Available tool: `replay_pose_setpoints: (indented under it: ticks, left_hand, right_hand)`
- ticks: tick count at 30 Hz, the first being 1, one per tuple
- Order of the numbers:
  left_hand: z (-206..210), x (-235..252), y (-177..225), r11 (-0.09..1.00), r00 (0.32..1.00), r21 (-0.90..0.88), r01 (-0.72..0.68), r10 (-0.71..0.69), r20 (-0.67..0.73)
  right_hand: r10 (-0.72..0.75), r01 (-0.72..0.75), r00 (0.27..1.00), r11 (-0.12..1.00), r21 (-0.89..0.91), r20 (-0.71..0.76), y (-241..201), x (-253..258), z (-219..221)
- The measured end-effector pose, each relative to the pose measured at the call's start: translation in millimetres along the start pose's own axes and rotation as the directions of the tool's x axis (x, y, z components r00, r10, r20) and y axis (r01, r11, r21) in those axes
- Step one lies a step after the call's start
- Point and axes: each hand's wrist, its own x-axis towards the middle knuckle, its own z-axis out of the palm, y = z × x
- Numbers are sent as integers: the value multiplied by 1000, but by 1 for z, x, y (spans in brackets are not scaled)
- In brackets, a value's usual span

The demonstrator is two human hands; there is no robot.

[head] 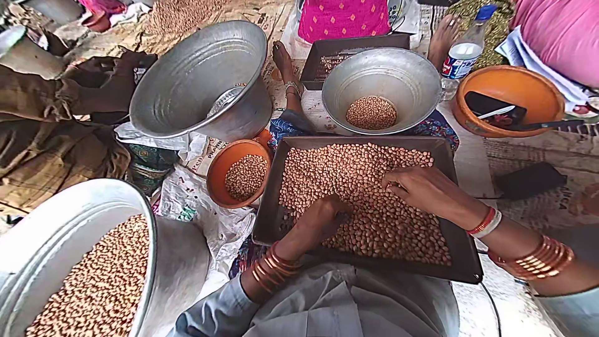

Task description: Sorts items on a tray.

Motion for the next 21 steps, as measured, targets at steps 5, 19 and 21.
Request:
replay_pose_setpoints:
  ticks: [5, 19, 21]
  left_hand:
    - [-5, 2, -1, 983, 993, -137, 120, -118, 26]
    - [-10, -15, -6, 964, 980, -186, 192, -198, -14]
    - [-9, -14, -4, 980, 983, -104, 167, -174, -60]
  right_hand:
    - [-5, 5, 999, 1000, -7, 43, -5, -2, 3]
    - [-438, 441, 889, 897, -7, -130, -57, -21, 62]
    - [-430, 432, 897, 902, -1, -103, -58, -21, 59]
